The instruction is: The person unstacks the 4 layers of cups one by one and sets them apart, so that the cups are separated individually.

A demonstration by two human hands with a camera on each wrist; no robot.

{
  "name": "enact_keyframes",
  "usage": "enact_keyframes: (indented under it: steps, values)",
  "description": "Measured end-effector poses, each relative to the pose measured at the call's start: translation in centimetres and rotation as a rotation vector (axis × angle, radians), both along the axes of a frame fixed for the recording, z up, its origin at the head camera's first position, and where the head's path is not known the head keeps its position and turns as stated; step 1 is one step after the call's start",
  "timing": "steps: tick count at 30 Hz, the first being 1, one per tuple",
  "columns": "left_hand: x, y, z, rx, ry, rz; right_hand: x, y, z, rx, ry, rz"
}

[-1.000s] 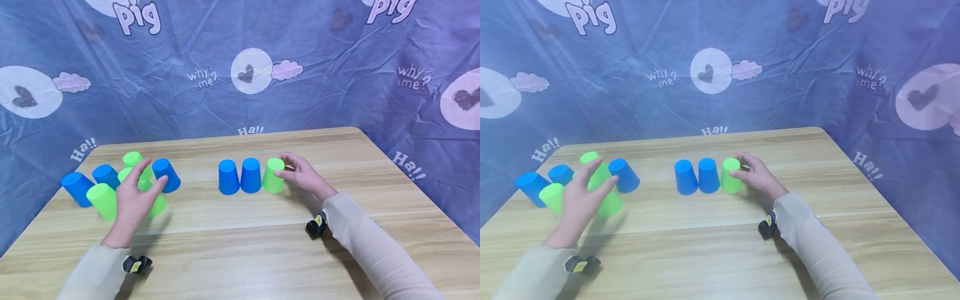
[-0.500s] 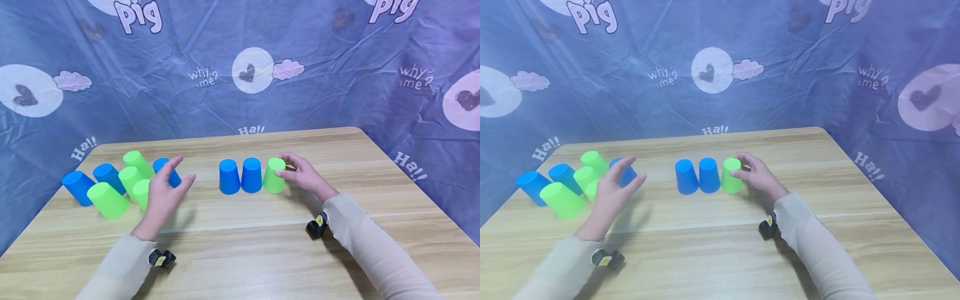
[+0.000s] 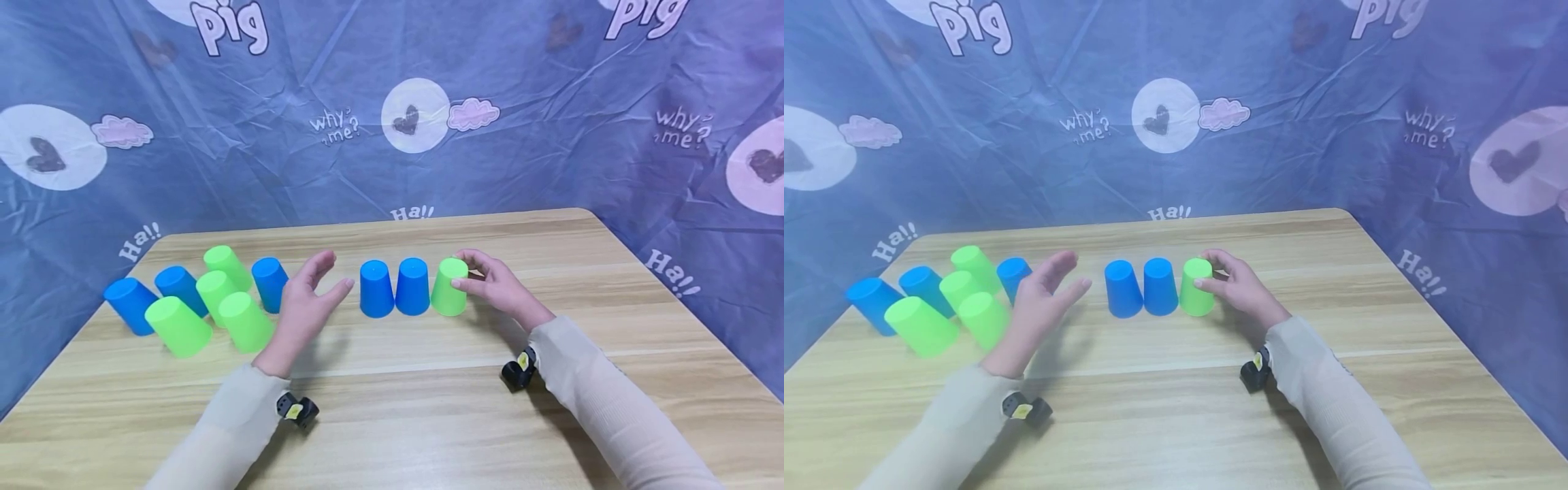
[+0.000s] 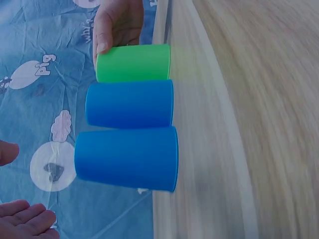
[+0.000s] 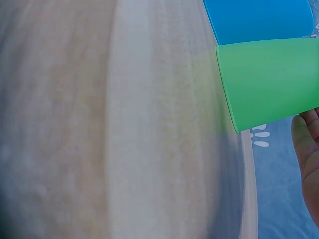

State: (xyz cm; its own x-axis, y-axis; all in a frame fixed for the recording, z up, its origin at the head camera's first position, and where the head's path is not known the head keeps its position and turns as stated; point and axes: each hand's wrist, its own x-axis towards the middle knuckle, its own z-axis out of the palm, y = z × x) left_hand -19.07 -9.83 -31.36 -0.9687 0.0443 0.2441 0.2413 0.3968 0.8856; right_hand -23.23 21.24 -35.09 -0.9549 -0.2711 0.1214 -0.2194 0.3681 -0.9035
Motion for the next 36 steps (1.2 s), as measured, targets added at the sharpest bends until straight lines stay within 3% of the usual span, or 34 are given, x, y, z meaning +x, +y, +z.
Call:
enact_keyframes:
  steps: [8,15,22,36]
  values:
    - [-0.4,1.8,-0.4,-0.036,-0.085,-0.051,0.1,0.1,0.0,-0.005,0.003,0.009]
    - [-1.1,3.1,-0.7,-0.021,-0.105,-0.048,-0.1,0.2,0.0,-0.014,-0.022,0.010]
    - [-1.8,4.0,-1.0,-0.036,-0.181,-0.068,-0.1,0.0,0.0,-0.018,-0.005,0.006]
    - [-2.6,5.1,-2.5,0.020,-0.151,0.002,-0.1,0.0,-0.1,-0.020,0.005,0.010]
